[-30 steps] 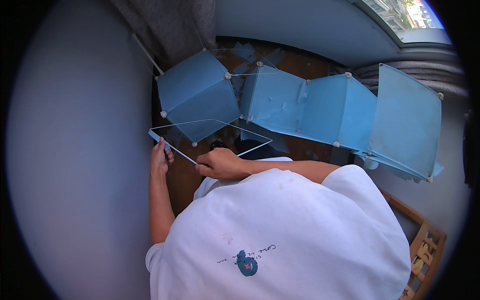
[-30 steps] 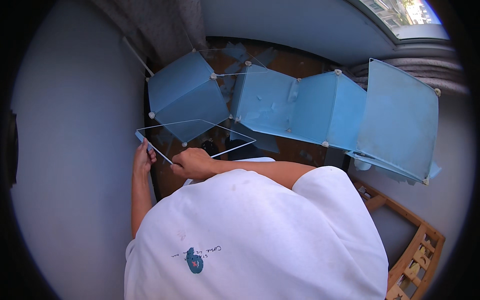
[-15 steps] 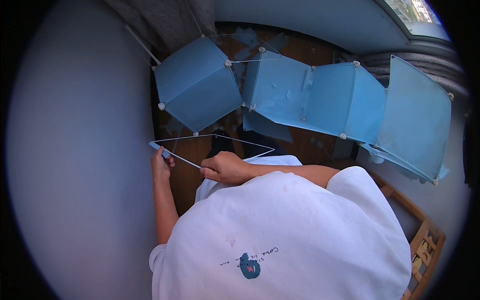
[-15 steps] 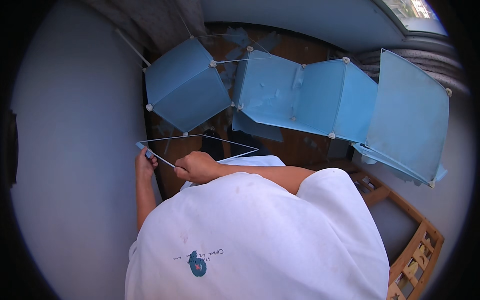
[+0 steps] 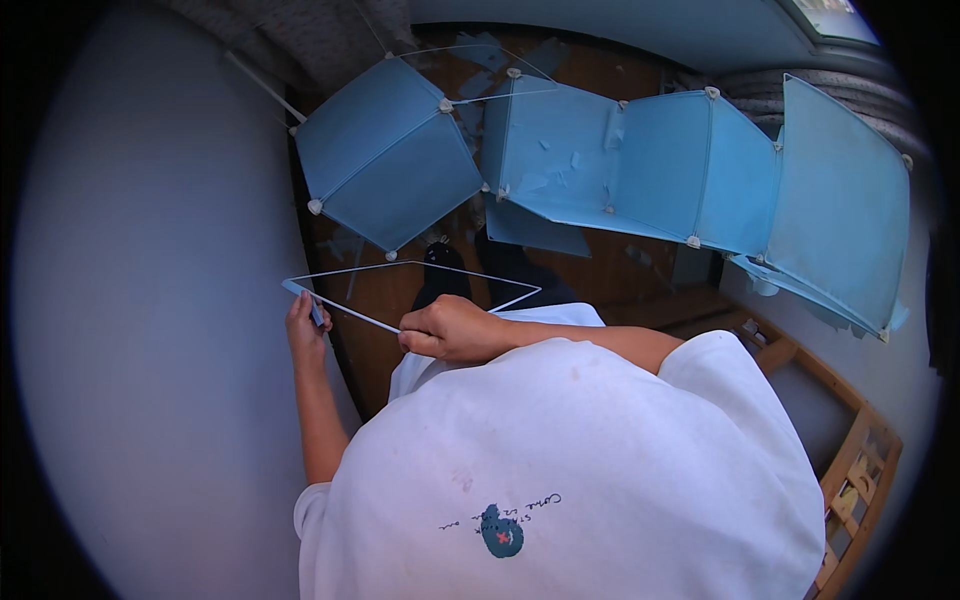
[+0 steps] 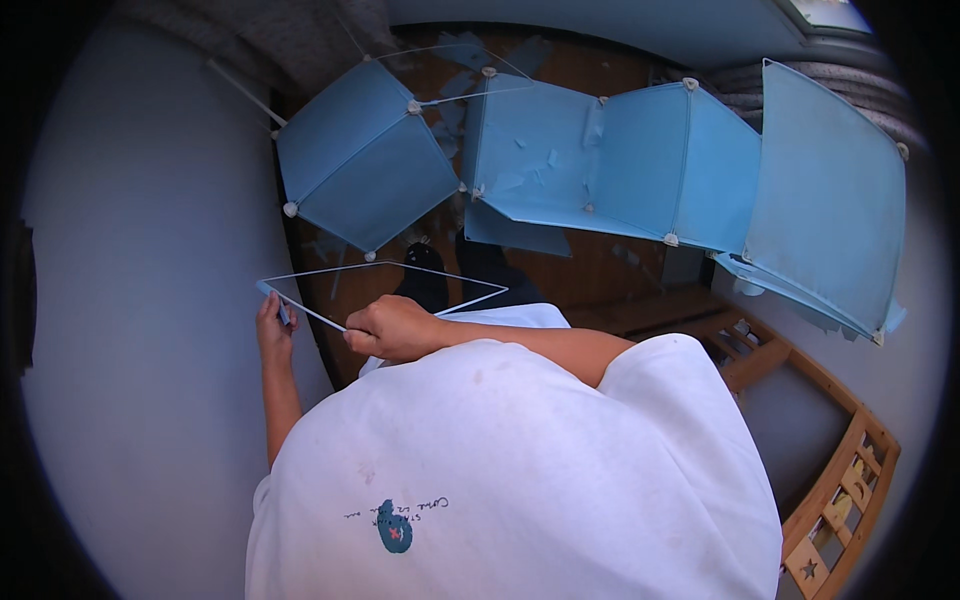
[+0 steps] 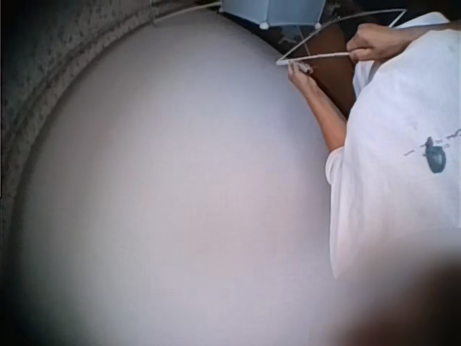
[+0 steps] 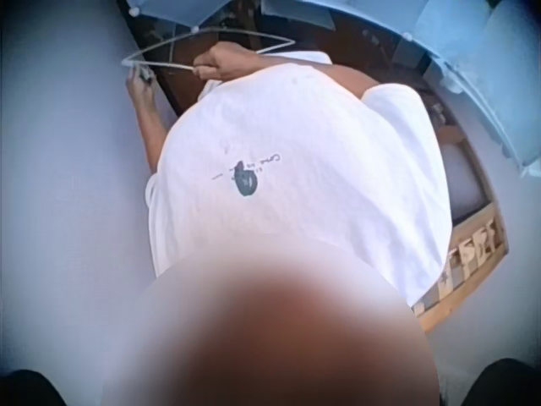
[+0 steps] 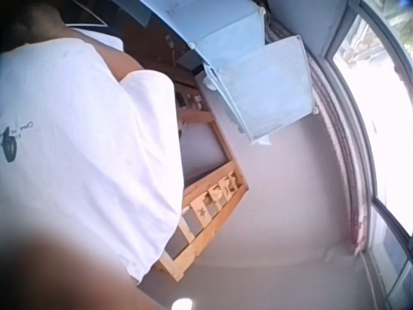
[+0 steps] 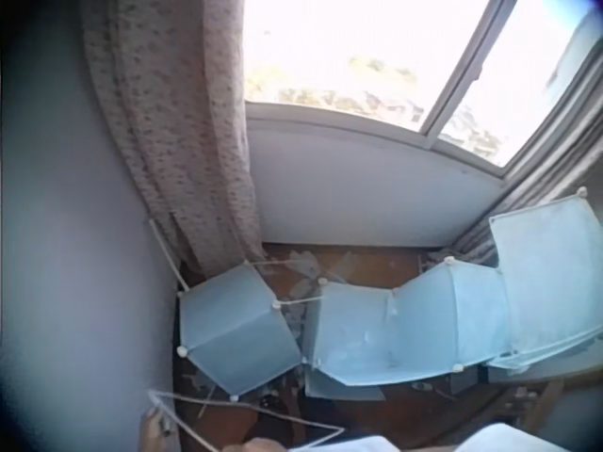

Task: The person assembles a light blue fabric storage cube by hand. They unfold the fabric panels, insert white plastic corner connectors, and thread white support rods through the fabric sleeves to form the cube's frame.

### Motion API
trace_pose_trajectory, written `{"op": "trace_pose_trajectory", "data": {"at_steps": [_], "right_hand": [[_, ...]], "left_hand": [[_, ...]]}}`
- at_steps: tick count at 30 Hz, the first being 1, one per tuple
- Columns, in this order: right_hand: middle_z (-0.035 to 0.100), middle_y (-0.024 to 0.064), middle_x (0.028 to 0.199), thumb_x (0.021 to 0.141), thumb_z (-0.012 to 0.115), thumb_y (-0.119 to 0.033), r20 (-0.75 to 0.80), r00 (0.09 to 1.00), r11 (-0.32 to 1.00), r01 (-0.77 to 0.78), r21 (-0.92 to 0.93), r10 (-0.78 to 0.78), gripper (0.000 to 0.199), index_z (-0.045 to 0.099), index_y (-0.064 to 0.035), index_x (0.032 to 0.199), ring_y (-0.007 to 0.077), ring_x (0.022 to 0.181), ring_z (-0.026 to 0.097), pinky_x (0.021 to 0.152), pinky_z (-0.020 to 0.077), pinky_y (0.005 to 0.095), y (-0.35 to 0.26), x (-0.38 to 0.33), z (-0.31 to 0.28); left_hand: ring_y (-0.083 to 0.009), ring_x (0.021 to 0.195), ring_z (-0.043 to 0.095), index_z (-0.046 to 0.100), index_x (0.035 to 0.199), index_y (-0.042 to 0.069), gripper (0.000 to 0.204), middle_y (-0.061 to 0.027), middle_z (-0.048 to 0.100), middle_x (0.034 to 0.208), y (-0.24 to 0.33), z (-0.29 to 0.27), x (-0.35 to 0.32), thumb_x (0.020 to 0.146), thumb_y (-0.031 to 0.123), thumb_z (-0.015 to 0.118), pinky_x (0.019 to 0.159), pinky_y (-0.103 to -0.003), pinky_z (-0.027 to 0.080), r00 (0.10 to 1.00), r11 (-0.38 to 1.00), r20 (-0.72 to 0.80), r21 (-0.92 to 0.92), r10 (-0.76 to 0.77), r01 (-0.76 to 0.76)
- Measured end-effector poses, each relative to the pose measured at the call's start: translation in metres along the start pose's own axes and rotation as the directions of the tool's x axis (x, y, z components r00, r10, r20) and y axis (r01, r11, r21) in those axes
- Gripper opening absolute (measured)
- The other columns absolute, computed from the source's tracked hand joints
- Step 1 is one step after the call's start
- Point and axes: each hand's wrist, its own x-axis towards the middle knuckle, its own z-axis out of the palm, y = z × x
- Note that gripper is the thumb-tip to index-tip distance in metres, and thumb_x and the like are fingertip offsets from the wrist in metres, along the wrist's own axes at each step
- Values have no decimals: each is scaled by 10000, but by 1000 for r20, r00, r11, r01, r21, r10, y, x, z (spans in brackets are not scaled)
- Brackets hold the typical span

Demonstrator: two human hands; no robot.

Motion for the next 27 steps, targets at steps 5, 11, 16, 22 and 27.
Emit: {"op": "trace_pose_trajectory", "data": {"at_steps": [5,11,16,22,27], "right_hand": [[591,115,624,881,442,-246,-141,987,994,-69,84,80,317,615,-2,776,218,543,559,542,443,339,-5,-8,-10],[571,121,596,872,454,-229,-156,982,995,-98,28,101,293,601,-3,758,214,503,537,516,434,326,5,-1,-4],[562,141,577,863,464,-232,-133,988,997,-76,-2,75,284,593,-13,737,246,487,535,505,429,349,11,7,3],[570,136,579,869,462,-233,-86,992,996,-88,19,89,276,586,-32,726,270,510,556,529,435,367,12,10,0],[556,140,555,866,475,-224,-38,998,997,-58,-48,56,268,582,-28,720,270,491,550,515,431,366,15,10,-7]], "left_hand": [[-150,492,448,493,811,49,254,-33,449,598,-26,-88,26,895,289,492,422,-243,319,929,968,-334,-239,-160,81],[-232,664,548,441,1079,25,423,-111,549,880,-16,-135,26,876,388,515,531,-327,462,785,954,-541,-172,-301,247],[-222,799,552,509,1071,52,325,-82,572,993,-44,-53,11,898,327,493,655,-375,464,872,954,-397,-206,-287,220],[-247,916,498,426,1242,87,405,-92,510,1143,-42,-24,18,880,252,504,828,-450,388,855,956,-433,-191,-286,223],[-335,1147,404,328,1308,71,530,-168,388,1294,-11,-9,7,879,347,474,956,-509,296,711,933,-614,-137,-343,332]]}}
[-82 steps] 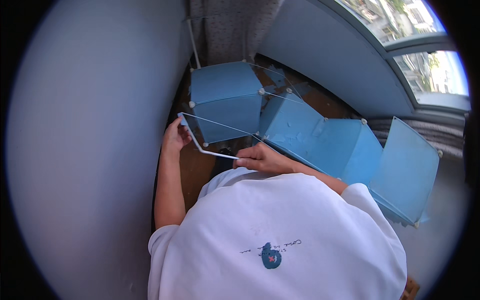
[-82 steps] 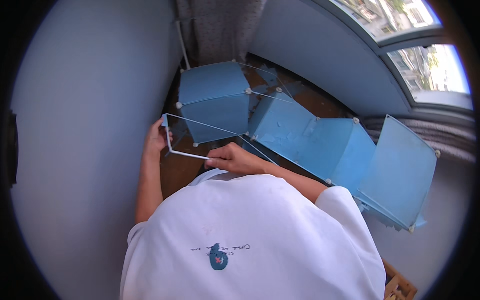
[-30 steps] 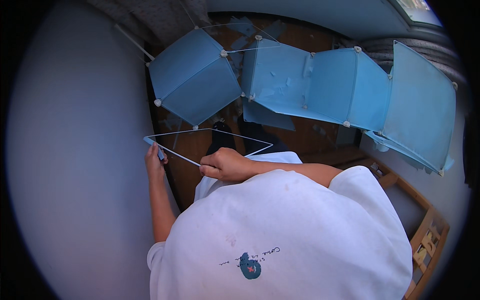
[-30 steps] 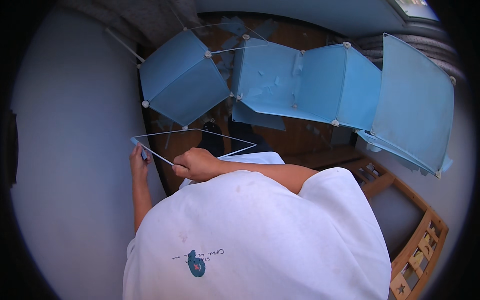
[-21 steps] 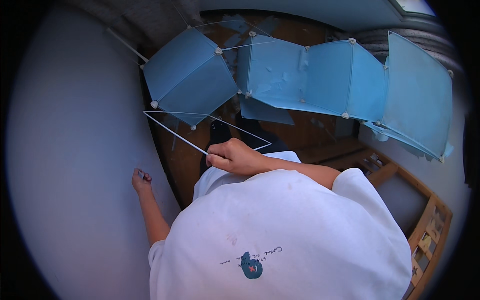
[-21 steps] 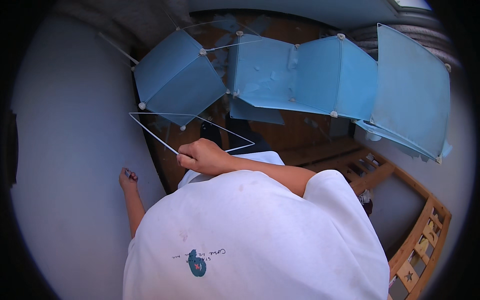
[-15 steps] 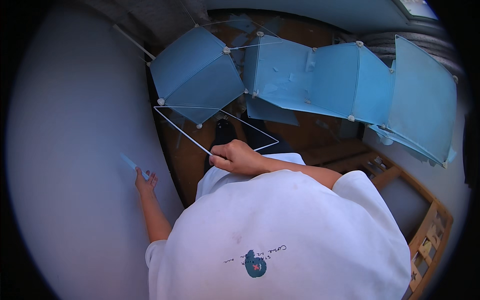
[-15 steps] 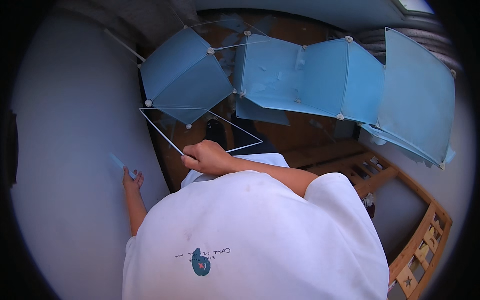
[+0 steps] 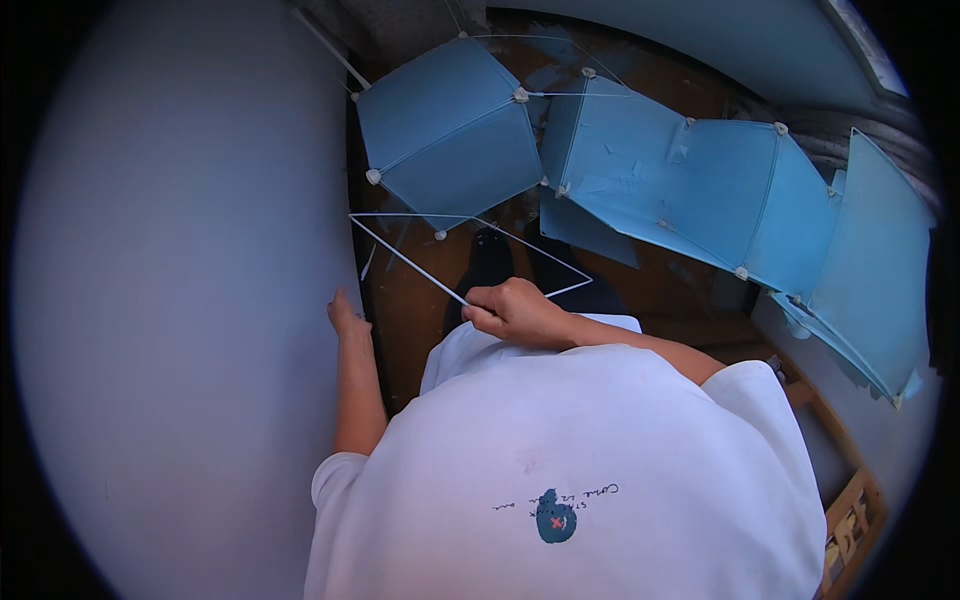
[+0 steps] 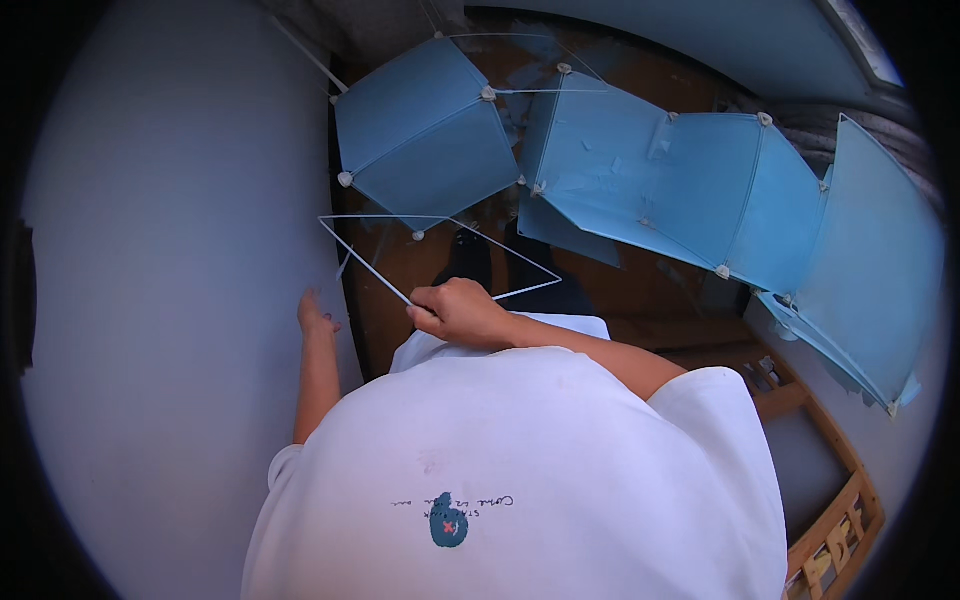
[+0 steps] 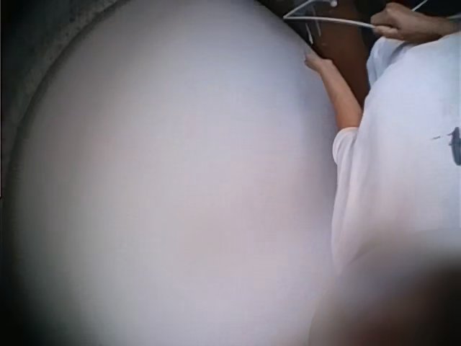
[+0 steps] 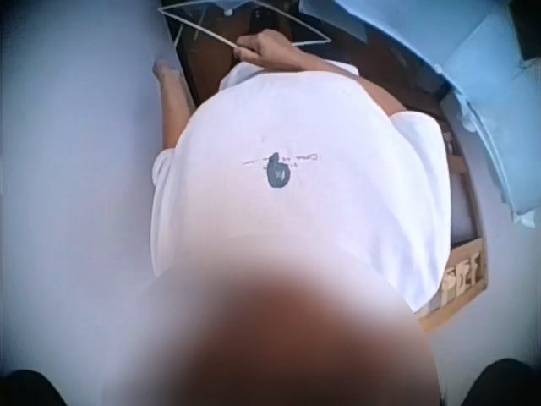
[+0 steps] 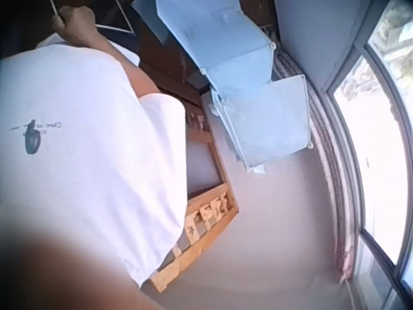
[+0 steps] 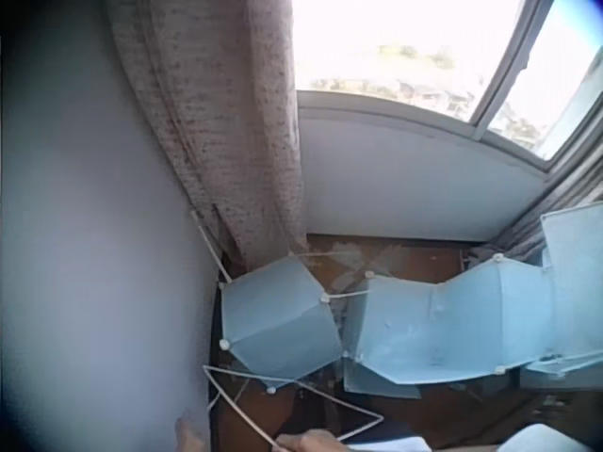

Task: The person assembles a light blue fabric storage cube by hand. They unfold the fabric panels, insert white plastic corner connectors, and thread white support rods through the fabric sleeves to form the cube's frame.

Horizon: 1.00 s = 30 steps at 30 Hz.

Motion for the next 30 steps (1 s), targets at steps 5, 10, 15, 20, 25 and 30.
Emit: {"op": "trace_pose_trajectory", "data": {"at_steps": [5,10,15,20,25,30], "right_hand": [[530,140,533,855,497,-201,17,992,991,123,-46,-123,220,573,-24,749,268,458,519,480,413,371,23,14,10],[589,147,707,852,535,-216,51,991,991,121,54,-124,200,607,-30,851,282,660,578,620,452,375,43,26,8],[586,115,979,875,538,-229,-234,969,977,-26,210,76,299,577,-1,1064,218,894,569,796,449,312,101,50,-41],[510,73,1140,892,487,-274,-301,643,470,-104,877,705,407,451,-33,1217,202,975,538,751,459,323,212,91,-146],[250,181,1388,931,417,-256,-309,526,325,63,943,792,526,220,-11,1352,336,1175,409,916,407,440,295,129,-222],[288,187,1338,931,422,-271,-289,497,174,265,948,818,539,208,-5,1347,366,1153,414,903,404,484,353,163,-252]], "left_hand": [[-344,1215,374,371,1235,-1,693,-192,399,1294,-19,39,-82,852,576,402,998,-517,302,527,915,848,-258,59,312],[-301,1012,529,500,1047,22,357,-109,556,898,-36,47,-108,935,340,383,968,-486,377,488,865,858,-361,162,348],[-120,507,414,532,918,42,218,11,397,549,-34,35,-78,933,233,428,613,-276,435,607,752,781,-486,146,445],[-78,453,335,537,1015,42,197,28,376,545,-26,26,-80,919,189,448,457,-223,319,711,743,681,-565,174,360],[-87,484,372,514,1090,36,234,20,425,582,-27,35,-105,909,173,456,507,-241,345,872,795,439,-597,218,102],[-85,483,358,510,1097,34,249,26,410,578,-35,33,-105,910,189,458,501,-240,330,897,796,386,-602,214,69]]}}
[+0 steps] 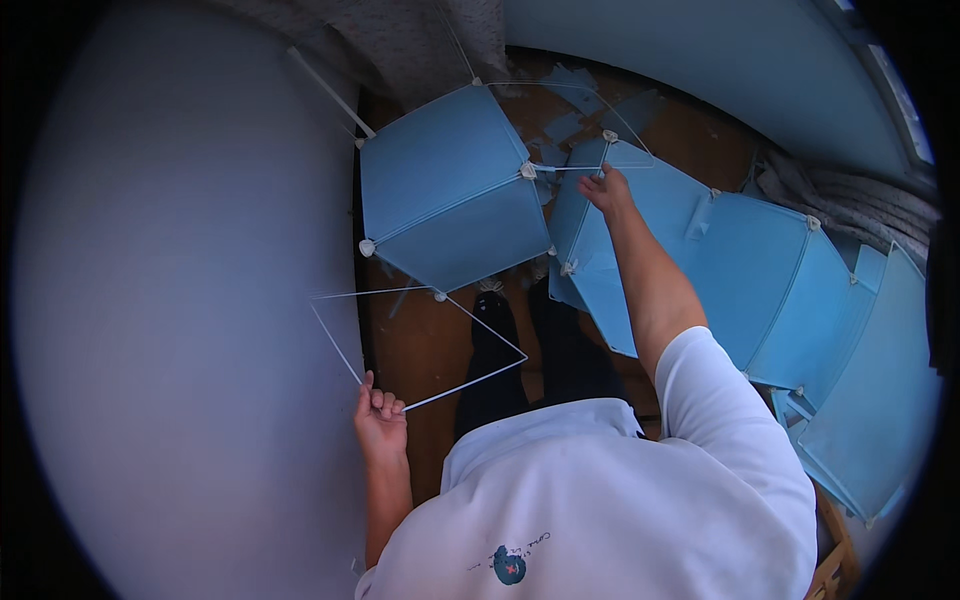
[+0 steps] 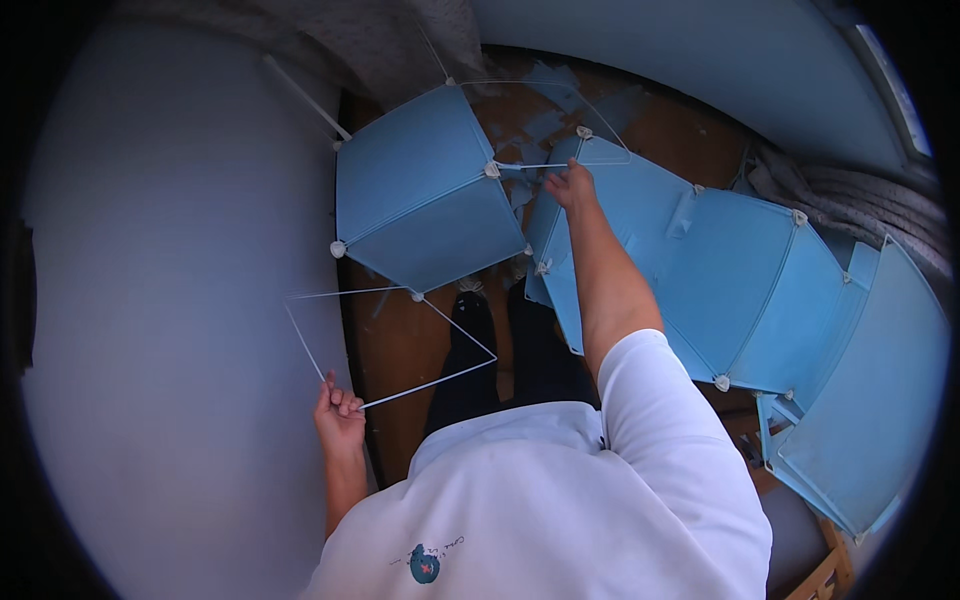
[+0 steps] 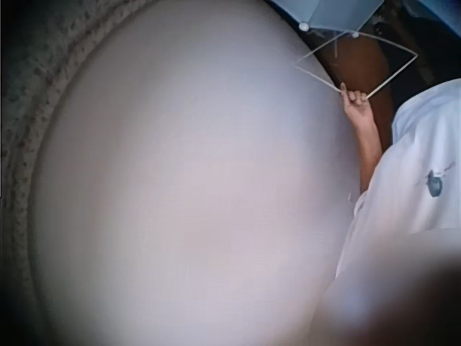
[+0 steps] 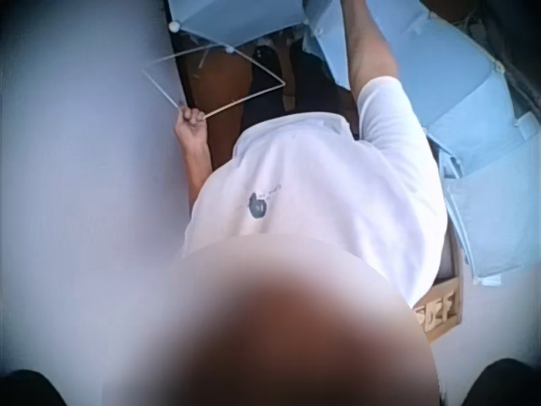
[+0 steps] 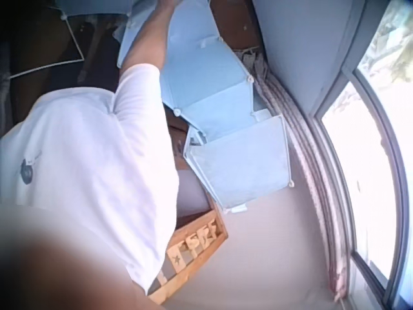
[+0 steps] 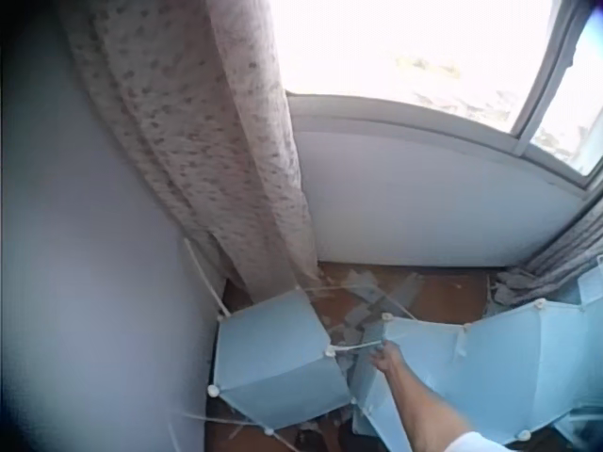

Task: The person assembles a light blue fabric storage cube by hand. They unfold the fabric panels, insert white plastic corner connectors, and thread white support rods through the fabric sleeves to form the cube's frame.

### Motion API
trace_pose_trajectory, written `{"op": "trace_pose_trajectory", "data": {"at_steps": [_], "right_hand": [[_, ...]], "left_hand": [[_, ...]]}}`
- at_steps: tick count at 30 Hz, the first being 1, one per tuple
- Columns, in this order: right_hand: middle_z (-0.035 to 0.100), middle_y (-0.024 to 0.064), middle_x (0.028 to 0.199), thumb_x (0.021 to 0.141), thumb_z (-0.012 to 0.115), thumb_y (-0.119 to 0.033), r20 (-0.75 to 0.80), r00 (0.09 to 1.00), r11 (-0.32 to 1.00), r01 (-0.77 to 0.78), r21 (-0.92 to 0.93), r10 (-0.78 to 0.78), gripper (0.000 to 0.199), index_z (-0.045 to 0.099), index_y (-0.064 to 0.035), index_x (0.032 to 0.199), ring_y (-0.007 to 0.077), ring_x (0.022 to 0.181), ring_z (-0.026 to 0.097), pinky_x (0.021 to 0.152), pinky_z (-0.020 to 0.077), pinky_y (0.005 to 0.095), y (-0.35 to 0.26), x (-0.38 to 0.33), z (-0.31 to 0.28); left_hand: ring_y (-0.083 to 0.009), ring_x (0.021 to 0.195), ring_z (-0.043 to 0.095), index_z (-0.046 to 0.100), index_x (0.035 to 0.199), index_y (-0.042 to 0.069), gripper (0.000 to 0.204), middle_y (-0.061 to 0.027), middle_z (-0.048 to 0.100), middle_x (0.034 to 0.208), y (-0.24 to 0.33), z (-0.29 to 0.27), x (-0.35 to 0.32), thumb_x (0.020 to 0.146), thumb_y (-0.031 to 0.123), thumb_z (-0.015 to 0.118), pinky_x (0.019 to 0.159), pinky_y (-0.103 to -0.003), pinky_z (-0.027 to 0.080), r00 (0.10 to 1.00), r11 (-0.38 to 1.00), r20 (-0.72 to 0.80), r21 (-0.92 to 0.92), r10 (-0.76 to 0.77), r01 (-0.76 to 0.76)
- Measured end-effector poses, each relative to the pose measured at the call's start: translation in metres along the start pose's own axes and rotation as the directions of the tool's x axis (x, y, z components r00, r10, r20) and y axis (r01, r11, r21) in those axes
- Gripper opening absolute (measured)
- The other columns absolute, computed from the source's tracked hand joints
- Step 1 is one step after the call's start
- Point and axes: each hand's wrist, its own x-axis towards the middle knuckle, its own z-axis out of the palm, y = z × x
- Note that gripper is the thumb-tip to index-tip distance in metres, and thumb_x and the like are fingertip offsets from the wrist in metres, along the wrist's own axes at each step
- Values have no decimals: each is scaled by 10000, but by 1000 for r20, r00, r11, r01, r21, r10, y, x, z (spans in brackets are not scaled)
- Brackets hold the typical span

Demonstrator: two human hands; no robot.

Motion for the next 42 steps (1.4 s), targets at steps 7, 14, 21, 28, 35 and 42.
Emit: {"op": "trace_pose_trajectory", "data": {"at_steps": [7,14,21,28,35,42], "right_hand": [[534,101,1006,919,454,-345,139,983,944,73,321,-123,363,451,-48,1129,240,971,527,876,424,401,-9,-18,28],[547,12,752,921,459,-352,754,614,756,602,-259,-231,319,531,-53,1001,117,751,557,758,446,271,10,-186,107],[520,19,698,936,403,-388,927,367,840,525,-135,-81,435,488,8,1096,101,668,496,692,414,252,18,-347,151],[487,33,661,946,331,-431,881,472,925,322,-202,28,545,444,61,1151,121,646,439,700,385,264,67,-413,137],[462,23,700,963,314,-362,733,656,983,-104,-149,180,514,258,32,1289,89,591,411,714,421,313,82,-453,156],[405,-10,629,973,306,-310,650,691,942,-147,-301,316,400,364,-26,1249,68,493,360,684,438,302,118,-465,130]], "left_hand": [[-76,475,331,498,1107,61,223,11,420,639,-5,-1,0,921,170,442,474,-231,303,992,997,-107,1,70,-71],[-67,480,341,341,1281,88,407,-18,461,717,12,30,-33,904,139,487,469,-224,301,958,951,-94,177,271,-252],[-71,484,377,246,1343,77,546,-62,501,757,18,57,-45,888,165,535,447,-220,320,946,905,30,281,323,-318],[-85,466,384,221,1350,33,652,-87,508,779,22,25,16,838,155,607,383,-249,322,936,813,-8,500,351,-300],[-131,480,417,175,1351,37,872,-130,523,891,14,-3,138,738,352,709,385,-265,354,946,749,-298,654,126,106],[-169,392,377,543,783,83,392,-35,420,533,-42,-43,214,724,440,695,359,-361,307,958,785,-260,566,-122,253]]}}
